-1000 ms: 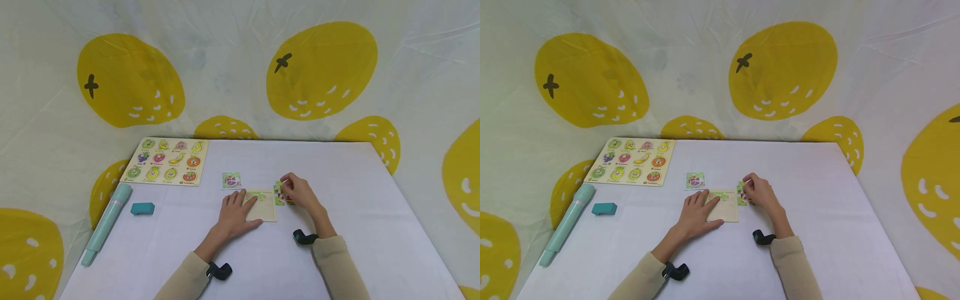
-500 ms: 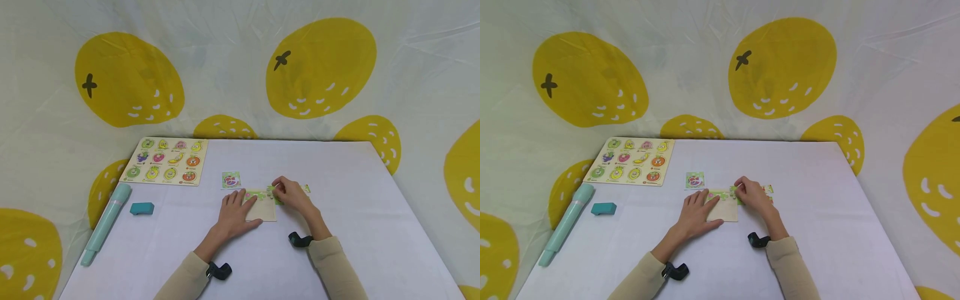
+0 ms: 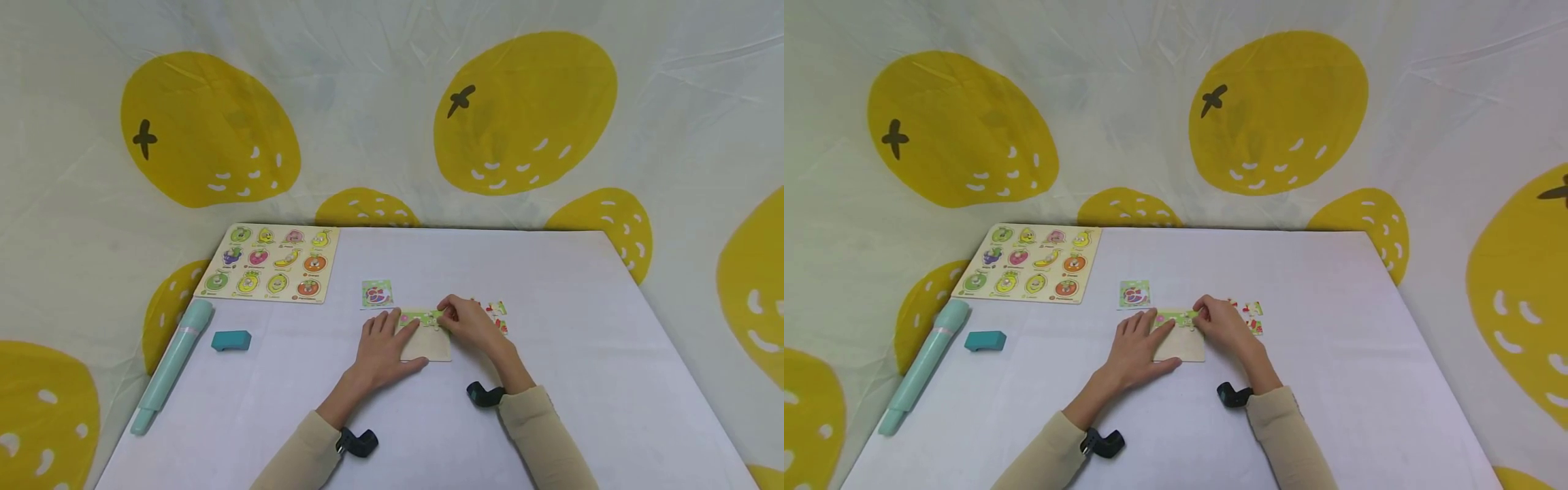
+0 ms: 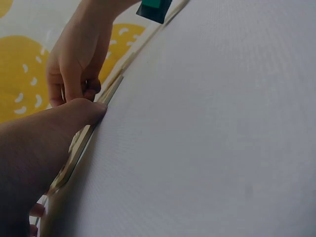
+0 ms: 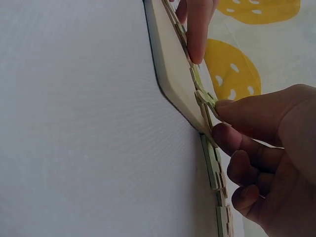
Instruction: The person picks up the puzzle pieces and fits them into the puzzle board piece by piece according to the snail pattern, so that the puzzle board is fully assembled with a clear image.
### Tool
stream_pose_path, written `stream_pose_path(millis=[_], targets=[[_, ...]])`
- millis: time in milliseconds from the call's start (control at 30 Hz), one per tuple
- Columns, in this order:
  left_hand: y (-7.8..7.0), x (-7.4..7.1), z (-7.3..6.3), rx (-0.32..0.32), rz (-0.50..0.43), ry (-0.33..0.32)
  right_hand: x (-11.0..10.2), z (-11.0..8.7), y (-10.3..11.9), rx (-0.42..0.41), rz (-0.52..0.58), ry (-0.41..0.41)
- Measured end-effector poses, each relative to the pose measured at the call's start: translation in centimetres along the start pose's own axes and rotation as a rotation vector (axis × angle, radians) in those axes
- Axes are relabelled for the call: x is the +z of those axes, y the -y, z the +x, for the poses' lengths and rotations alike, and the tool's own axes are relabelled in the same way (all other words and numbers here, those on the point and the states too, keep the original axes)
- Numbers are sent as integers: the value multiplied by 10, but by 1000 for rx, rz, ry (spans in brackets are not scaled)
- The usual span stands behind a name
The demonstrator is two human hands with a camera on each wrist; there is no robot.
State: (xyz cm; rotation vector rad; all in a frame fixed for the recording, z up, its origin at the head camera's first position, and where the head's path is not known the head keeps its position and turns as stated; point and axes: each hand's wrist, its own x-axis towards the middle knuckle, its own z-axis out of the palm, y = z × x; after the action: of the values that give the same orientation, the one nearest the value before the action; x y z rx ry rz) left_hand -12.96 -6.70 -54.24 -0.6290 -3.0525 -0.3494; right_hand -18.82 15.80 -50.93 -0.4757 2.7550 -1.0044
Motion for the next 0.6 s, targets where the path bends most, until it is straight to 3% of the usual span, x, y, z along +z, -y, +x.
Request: stream_pose_path(millis=[600], targets=[[0, 0, 0, 9, 22, -17, 7, 2, -2, -95, -80, -35]])
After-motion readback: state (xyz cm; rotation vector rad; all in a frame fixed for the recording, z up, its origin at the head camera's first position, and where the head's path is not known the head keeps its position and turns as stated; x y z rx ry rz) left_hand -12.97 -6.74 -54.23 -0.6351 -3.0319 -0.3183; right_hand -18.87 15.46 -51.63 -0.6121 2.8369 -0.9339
